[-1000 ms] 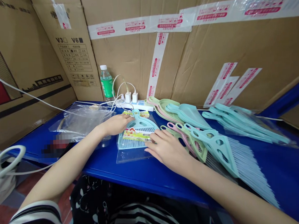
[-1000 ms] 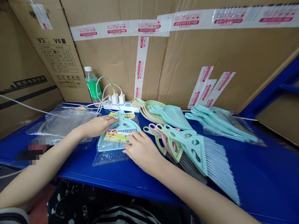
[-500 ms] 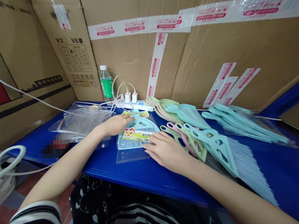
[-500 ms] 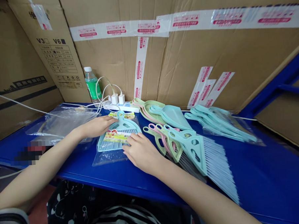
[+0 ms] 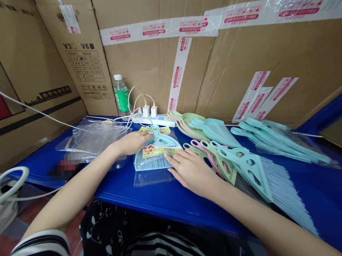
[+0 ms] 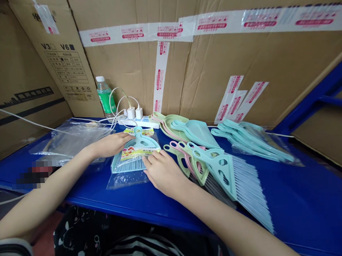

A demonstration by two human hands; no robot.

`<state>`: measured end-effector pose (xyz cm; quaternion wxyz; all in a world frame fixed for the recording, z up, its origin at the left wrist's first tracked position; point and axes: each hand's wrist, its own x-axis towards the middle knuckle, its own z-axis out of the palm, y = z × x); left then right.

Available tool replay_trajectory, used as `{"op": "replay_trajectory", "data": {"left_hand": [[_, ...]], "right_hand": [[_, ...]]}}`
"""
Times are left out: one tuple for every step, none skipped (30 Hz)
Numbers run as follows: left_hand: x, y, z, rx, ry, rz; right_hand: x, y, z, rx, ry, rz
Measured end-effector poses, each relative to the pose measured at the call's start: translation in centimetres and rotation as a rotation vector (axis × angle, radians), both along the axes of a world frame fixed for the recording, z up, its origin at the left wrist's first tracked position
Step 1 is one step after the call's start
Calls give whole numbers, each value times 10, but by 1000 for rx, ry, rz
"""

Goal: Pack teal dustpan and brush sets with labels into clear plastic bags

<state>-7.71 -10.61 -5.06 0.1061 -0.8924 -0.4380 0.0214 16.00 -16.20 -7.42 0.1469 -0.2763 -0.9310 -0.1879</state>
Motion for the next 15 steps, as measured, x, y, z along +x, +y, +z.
{"op": "replay_trajectory", "data": {"left_hand": [[-1, 1, -1, 3, -2, -3], [-1, 1, -1, 7, -3, -6], [-1, 1, -1, 10, -5, -9], [-1, 2, -2, 10, -5, -11], [-1, 2, -2, 9, -3, -11], [-1, 2, -1, 6, 0, -9], [0, 1, -1, 2, 4, -4], [0, 1, 0, -3, 8, 2], [1, 0, 1, -8, 11, 10], [1, -1, 1, -14, 13, 17], [2, -1, 2, -20, 13, 22], [2, -1, 2, -24, 12, 24], [2, -1, 2, -25, 10, 25], [2, -1, 2, -25, 8, 23], [1, -1, 1, -22, 6, 19]], "right_hand": [[0, 0, 0, -11, -9, -2], [0, 0, 0, -21, -17, -5], [0, 0, 1, -30, -22, -8], [0, 0, 1, -36, -23, -7], [0, 0, 2, -39, -21, -2], [0, 0, 2, -42, -17, 3], [0, 0, 3, -44, -10, 11], [1, 0, 4, -48, -4, 17], [1, 0, 4, -53, 2, 23], [1, 0, 5, -60, 6, 28], [1, -1, 6, -68, 8, 31], [1, -1, 6, -75, 8, 34], [1, -1, 6, -80, 6, 37], [0, -1, 6, -82, 3, 37], [0, -1, 6, -82, -2, 34]]}}
